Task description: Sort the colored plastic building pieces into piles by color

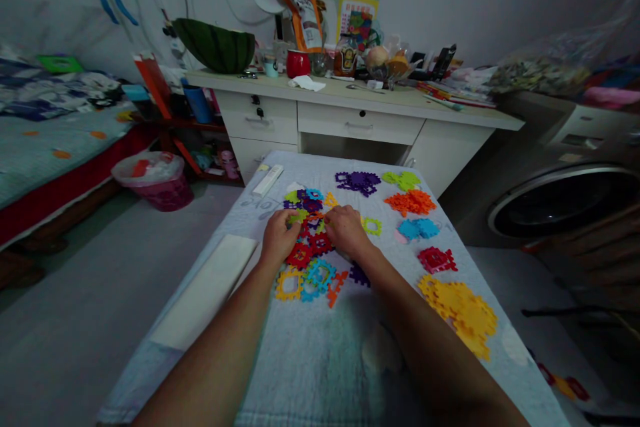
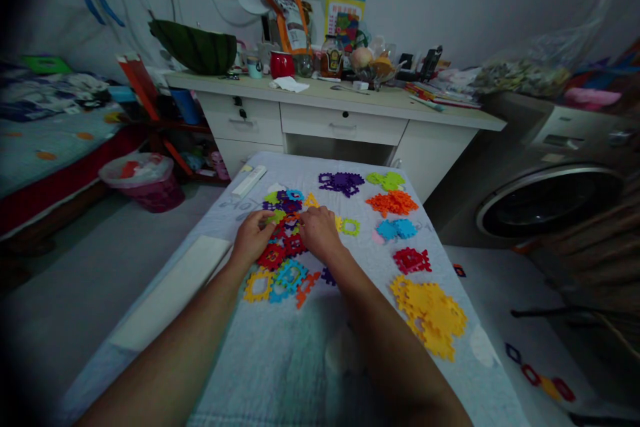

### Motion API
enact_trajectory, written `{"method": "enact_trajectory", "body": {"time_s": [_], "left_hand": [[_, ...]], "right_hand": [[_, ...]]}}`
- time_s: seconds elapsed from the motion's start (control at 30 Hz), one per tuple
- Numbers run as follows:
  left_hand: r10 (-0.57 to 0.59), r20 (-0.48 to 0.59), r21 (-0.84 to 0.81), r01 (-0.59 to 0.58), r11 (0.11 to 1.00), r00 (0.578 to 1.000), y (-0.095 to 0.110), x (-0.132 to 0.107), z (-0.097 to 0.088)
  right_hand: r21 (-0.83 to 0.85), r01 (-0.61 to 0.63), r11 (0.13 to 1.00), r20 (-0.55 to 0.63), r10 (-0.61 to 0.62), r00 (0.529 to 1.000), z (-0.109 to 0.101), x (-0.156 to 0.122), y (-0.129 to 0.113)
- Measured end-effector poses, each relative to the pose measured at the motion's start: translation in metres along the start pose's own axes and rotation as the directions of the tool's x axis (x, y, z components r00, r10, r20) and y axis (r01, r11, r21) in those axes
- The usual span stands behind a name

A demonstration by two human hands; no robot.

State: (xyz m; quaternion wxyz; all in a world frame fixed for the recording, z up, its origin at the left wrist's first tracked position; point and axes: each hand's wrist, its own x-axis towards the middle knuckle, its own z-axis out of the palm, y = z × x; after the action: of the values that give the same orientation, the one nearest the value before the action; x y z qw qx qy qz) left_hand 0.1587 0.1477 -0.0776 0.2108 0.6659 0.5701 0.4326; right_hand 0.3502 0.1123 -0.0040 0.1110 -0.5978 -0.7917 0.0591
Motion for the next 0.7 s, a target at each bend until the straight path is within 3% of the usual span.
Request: {"method": "enact_trajectory", "body": {"time_s": [0.17,0.3,0.5,0.7], "left_hand": [[0.035,0.008,0.024,-0.036,0.999,0.999,-0.001,0.001,0.001],[0.047,0.009,0.027,-0.047,0.999,0.999,-0.002,0.001,0.001],[0.059,-0.009,0.027,-0.059,0.998,0.998,-0.003,0.0,0.002],[0.039,0.008,0.038,-0.039,0.999,0.999,0.001,0.0,-0.002]], "right_hand": [[-0.044,-0.043,0.998,0.033,0.044,0.998,0.015,0.034,-0.009],[-0.048,-0.073,0.996,0.02,0.074,0.997,0.018,0.042,-0.005],[0.055,-0.037,0.998,-0.014,0.038,0.999,-0.003,0.026,0.02],[0.267,-0.073,0.961,-0.081,0.097,0.992,-0.033,-0.005,0.069]]}}
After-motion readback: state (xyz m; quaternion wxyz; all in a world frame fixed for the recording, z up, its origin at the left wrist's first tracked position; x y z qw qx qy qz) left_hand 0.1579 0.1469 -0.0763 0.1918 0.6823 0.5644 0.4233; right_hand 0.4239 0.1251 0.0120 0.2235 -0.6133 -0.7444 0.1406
